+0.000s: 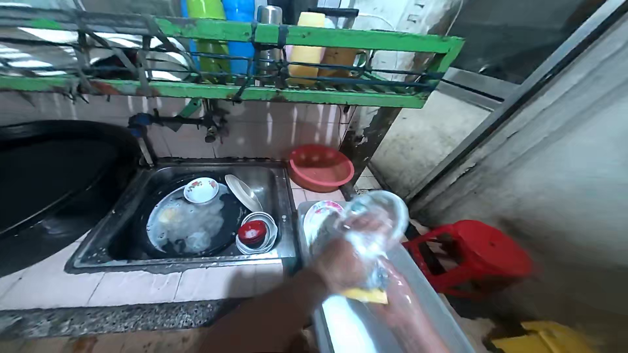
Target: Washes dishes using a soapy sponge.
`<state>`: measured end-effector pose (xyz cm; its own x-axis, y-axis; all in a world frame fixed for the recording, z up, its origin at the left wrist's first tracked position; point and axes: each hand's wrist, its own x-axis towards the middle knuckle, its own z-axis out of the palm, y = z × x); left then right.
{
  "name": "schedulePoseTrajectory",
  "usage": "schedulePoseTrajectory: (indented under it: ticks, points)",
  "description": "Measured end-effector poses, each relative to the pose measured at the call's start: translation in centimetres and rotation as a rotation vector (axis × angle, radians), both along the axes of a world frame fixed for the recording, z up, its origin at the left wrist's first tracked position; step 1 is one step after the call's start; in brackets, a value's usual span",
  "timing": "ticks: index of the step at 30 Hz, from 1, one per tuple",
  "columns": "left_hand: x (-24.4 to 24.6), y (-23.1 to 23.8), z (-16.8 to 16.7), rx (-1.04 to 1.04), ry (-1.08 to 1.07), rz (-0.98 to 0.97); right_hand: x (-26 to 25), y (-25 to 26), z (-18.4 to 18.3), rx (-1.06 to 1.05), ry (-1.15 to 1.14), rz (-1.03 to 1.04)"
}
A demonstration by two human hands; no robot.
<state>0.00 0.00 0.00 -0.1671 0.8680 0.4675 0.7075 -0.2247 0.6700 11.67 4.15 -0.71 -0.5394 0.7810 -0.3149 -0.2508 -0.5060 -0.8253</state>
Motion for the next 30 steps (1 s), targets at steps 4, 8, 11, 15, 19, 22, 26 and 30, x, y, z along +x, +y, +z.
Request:
schedulePoseTrajectory:
  ticks: [4,8,11,15,19,22,26,30]
  points:
    - [-10.7,-2.8,-2.3,-0.094,-0.007,0.509,3.3,3.9,-1.3,0.467,-0.637,0.027]
    - [-16.3,-4.3,-2.7,-0.282,-0.048,0.85,5.0,6.1,-2.2,0.718,-1.005,0.167]
    - [-12.8,-1.6,-1.4,-0.26,0.045,0.627,3.9,5.4,-2.0,0.898,-1.162,0.319]
    - [-6.2,2.3,0.6,-0.774,0.065,0.205,3.1,5.5,-3.1,1.03,-1.298,0.593]
    - [-3.3,4.2,-1.1,-0.955,0.047,0.265,3.0,5.6,-3.6,1.019,-1.317,0.653]
    - [-3.8,5.1,-1.4,-0.9,-0.089,0.335,3.2,5.9,-3.7,0.968,-1.264,0.633]
    - [-4.7,5.8,-3.7,-0.806,-0.458,0.269,3.3,6.0,-3.6,0.909,-1.24,0.614]
    - [-4.3,5.6,-5.2,-0.724,-0.501,0.247,3.3,6.8,-4.6,0.941,-1.208,0.591]
